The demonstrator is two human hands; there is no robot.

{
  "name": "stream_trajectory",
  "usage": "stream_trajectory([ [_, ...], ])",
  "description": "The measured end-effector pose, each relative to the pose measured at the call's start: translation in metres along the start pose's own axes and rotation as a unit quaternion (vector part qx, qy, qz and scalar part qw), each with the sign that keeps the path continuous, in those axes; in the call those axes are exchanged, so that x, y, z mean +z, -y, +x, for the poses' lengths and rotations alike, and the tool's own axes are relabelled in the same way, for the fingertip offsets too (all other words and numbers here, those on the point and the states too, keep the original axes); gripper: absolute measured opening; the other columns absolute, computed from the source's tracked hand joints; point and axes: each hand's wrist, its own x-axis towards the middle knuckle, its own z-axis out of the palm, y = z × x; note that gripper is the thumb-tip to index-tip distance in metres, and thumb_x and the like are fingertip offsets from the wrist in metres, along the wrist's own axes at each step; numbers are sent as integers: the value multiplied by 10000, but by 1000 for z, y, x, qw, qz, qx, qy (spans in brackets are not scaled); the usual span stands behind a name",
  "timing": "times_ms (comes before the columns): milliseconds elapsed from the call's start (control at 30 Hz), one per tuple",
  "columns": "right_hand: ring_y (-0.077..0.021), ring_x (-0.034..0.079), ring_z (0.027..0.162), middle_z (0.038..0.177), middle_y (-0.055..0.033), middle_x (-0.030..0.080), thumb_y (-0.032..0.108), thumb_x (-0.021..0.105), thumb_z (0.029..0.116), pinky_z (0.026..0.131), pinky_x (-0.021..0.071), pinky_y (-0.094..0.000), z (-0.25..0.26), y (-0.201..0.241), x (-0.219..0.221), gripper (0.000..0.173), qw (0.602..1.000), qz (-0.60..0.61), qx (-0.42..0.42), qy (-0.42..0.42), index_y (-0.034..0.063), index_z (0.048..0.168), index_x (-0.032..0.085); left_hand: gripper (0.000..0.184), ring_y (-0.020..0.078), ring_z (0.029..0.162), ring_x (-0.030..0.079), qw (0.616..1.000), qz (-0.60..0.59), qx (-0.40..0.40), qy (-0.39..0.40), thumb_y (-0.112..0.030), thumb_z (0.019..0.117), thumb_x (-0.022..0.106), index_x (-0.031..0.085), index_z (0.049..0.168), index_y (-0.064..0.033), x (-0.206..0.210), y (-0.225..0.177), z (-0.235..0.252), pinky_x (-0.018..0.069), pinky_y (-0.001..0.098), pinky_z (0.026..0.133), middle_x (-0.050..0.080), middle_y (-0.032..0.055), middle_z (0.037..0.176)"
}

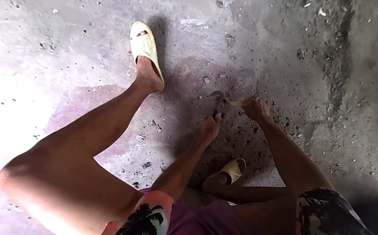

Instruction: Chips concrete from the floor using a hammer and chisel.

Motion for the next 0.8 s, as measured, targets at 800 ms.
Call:
stream_trajectory([
  [800, -404, 674, 1156, 1220, -135, 733, 458, 538, 1043, 923, 497, -706, 0, -7, -2, 339, 999, 15, 31, -4, 293, 1262, 738, 660, 383, 997, 707, 996, -47, -55, -48, -535, 1106, 295, 529, 1380, 18, 15, 3, 8, 563, 567, 882, 689, 254, 1104],
])
